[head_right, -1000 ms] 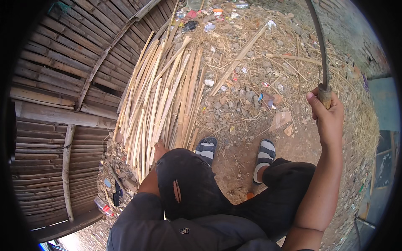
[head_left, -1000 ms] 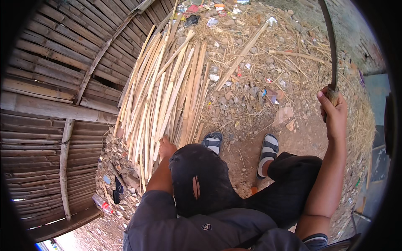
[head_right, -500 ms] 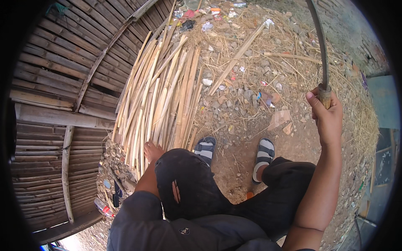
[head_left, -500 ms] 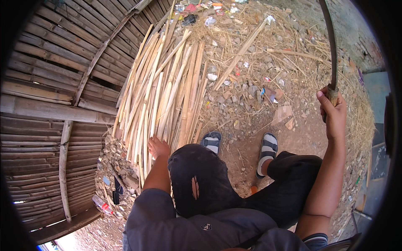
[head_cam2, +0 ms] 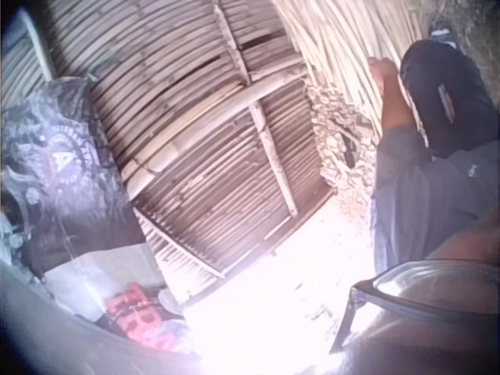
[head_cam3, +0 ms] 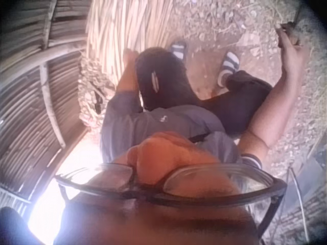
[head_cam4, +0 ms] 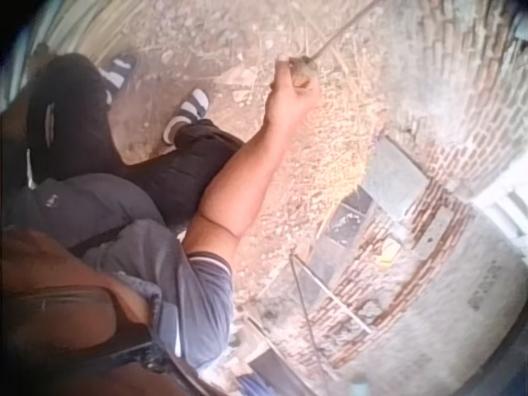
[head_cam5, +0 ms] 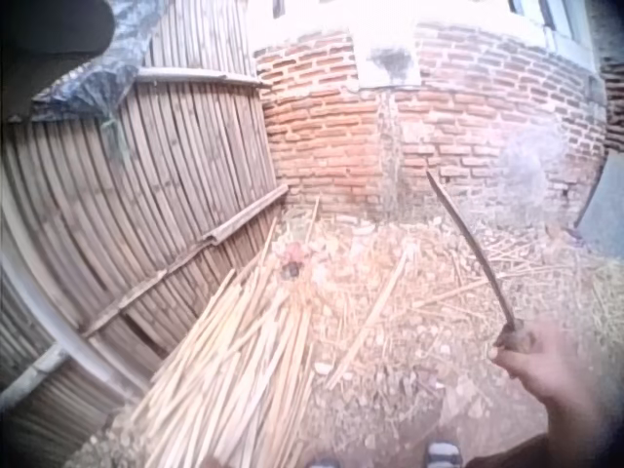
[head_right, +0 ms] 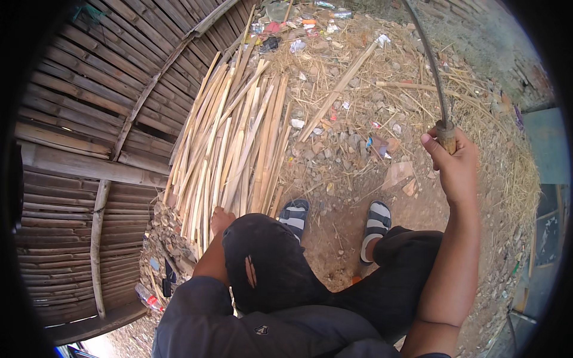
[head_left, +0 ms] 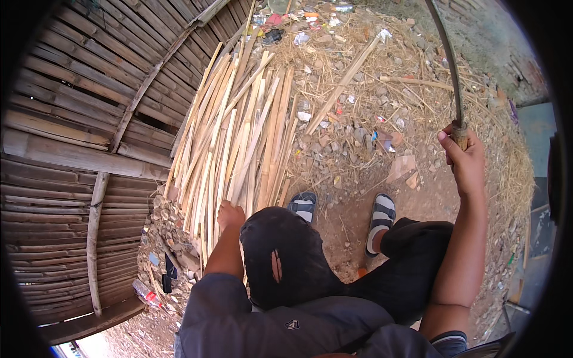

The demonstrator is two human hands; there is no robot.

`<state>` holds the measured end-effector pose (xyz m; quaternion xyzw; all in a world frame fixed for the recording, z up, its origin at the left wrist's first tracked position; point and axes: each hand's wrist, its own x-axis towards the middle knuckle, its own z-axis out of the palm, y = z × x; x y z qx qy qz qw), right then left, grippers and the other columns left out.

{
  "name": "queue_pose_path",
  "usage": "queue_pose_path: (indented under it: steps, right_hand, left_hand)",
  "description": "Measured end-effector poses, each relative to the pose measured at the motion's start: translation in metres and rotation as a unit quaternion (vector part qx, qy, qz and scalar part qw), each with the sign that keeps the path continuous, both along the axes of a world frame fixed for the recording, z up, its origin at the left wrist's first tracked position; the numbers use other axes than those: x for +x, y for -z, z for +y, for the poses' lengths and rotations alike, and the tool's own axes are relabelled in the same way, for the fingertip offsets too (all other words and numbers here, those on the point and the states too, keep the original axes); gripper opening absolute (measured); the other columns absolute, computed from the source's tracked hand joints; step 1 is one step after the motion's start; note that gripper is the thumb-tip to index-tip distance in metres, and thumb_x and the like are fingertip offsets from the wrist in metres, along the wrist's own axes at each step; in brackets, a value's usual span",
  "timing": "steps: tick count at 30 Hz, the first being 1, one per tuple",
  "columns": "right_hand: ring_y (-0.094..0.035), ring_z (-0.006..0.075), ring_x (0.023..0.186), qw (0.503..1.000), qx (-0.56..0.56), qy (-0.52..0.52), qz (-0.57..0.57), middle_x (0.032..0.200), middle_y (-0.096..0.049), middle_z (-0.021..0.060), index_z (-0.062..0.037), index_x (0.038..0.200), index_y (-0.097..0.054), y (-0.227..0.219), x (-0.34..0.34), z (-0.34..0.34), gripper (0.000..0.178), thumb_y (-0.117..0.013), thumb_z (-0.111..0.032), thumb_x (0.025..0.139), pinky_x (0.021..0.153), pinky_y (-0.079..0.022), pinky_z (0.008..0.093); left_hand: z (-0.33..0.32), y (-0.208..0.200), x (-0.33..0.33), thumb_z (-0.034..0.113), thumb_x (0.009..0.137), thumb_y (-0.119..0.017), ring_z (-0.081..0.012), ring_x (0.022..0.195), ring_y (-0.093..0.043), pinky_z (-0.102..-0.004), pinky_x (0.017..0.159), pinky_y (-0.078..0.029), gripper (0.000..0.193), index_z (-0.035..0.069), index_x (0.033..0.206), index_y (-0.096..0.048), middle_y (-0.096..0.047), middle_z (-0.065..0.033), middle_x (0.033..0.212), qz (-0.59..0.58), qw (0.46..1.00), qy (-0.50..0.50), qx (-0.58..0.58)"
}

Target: The person uses a large blade to shave the edges and bark off a long wooden strip by hand while sitting outdoors.

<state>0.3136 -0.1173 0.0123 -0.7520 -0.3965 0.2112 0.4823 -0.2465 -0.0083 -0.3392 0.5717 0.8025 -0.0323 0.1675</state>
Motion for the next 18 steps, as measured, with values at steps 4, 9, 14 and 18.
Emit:
queue_pose_path:
  steps: [4,9,14,18]
  right_hand:
    - [-0.053,0.0058,0.065,1.000,0.005,-0.004,0.023,0.077,-0.062,-0.0039,-0.0054,0.099,-0.071,-0.002,-0.004,0.000,0.024,-0.085,-0.023,0.091,0.057,-0.042,0.0252]
    - [-0.053,0.0068,0.068,0.998,0.040,-0.046,0.007,0.077,-0.063,-0.0029,-0.0044,0.096,-0.070,-0.004,-0.012,0.003,0.023,-0.085,-0.020,0.089,0.062,-0.043,0.0278]
    - [-0.058,0.0102,0.068,0.992,0.018,-0.118,-0.033,0.075,-0.065,0.0002,-0.0044,0.096,-0.072,-0.006,-0.030,0.011,0.022,-0.086,-0.020,0.088,0.064,-0.048,0.0311]
    - [-0.066,0.0218,0.066,0.982,0.046,-0.151,-0.103,0.074,-0.069,0.0109,-0.0045,0.100,-0.074,-0.016,-0.049,0.006,0.027,-0.086,-0.025,0.087,0.064,-0.052,0.0377]
  left_hand:
    - [-0.008,-0.028,-0.005,0.046,0.095,-0.058,-0.0457,0.117,-0.068,-0.0532,0.105,-0.051,0.062,0.000,0.137,-0.058,-0.072,-0.0282,0.123,-0.052,0.998,-0.035,-0.017]
    - [-0.024,-0.099,-0.001,0.064,0.098,-0.057,-0.0480,0.112,-0.070,-0.0559,0.099,-0.053,0.073,-0.003,0.124,-0.069,-0.073,-0.0316,0.114,-0.062,0.998,-0.007,0.027]
    - [-0.014,-0.226,0.025,0.060,0.101,-0.061,-0.0495,0.090,-0.072,-0.0563,0.080,-0.055,0.063,-0.001,0.113,-0.071,-0.073,-0.0305,0.091,-0.074,0.965,0.104,0.229]
    - [-0.009,-0.346,0.094,0.058,0.100,-0.064,-0.0483,0.082,-0.070,-0.0562,0.072,-0.053,0.059,0.000,0.103,-0.069,-0.071,-0.0265,0.081,-0.071,0.922,0.158,0.346]
